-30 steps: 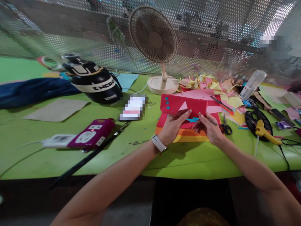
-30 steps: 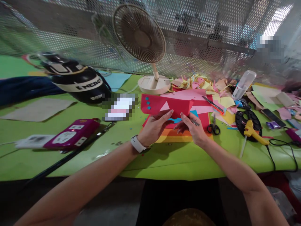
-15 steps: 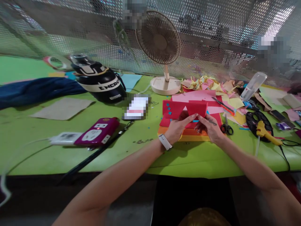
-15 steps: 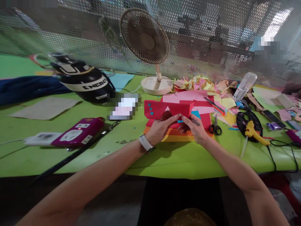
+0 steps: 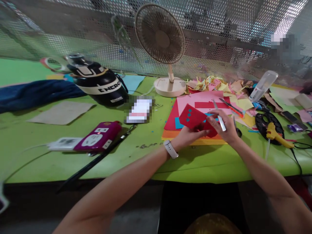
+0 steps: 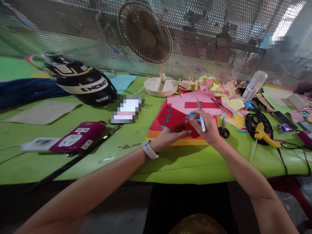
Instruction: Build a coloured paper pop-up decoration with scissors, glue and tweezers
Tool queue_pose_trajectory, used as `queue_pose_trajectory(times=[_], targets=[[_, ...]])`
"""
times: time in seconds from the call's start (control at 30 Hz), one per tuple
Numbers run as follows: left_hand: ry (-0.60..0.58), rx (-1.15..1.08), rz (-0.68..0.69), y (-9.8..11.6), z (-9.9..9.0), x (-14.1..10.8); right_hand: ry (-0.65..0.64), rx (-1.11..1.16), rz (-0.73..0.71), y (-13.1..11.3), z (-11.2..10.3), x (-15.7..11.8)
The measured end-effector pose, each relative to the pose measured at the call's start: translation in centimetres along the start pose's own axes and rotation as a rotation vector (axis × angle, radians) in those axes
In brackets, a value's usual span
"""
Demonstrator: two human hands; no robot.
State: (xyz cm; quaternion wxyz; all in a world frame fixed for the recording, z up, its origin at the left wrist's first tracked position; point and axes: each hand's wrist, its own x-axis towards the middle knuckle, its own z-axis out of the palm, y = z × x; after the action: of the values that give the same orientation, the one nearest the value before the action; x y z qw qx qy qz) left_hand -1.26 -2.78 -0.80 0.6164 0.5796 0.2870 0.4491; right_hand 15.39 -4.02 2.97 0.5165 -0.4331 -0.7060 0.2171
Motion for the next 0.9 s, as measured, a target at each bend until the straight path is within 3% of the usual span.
queue_pose_trajectory(times=[0.07,0.13,0.23,0.37,0.7,0.9], targets=[[-0.042,0.037,0.014,0.0,-0.1,-0.1,-0.061,-0.038,0.0,-0.2,0.3,-0.3],[-0.038,0.125,0.008,0.4,-0.3,-0.1,-0.039,-0.036,0.015,-0.4,0.4,-0.3],[0.104,0.16,0.007,1.4,-0.7,-0.1,0.028,0.001,0.042,-0.4,0.2,-0.2],[0.247,-0.097,0.083,2.0,-1.0,0.2,0.013,0.061,0.089,0.1,0.2,0.0],[0.35,-0.193,0.069,0.8,-0.5,0.4,-0.082,0.064,0.115,0.4,1.4,-1.2],[0.314,-0.183,0.054,0.6,-0.7,0.5,-0.055,0.076,0.135,0.8,1.6,-1.2]])
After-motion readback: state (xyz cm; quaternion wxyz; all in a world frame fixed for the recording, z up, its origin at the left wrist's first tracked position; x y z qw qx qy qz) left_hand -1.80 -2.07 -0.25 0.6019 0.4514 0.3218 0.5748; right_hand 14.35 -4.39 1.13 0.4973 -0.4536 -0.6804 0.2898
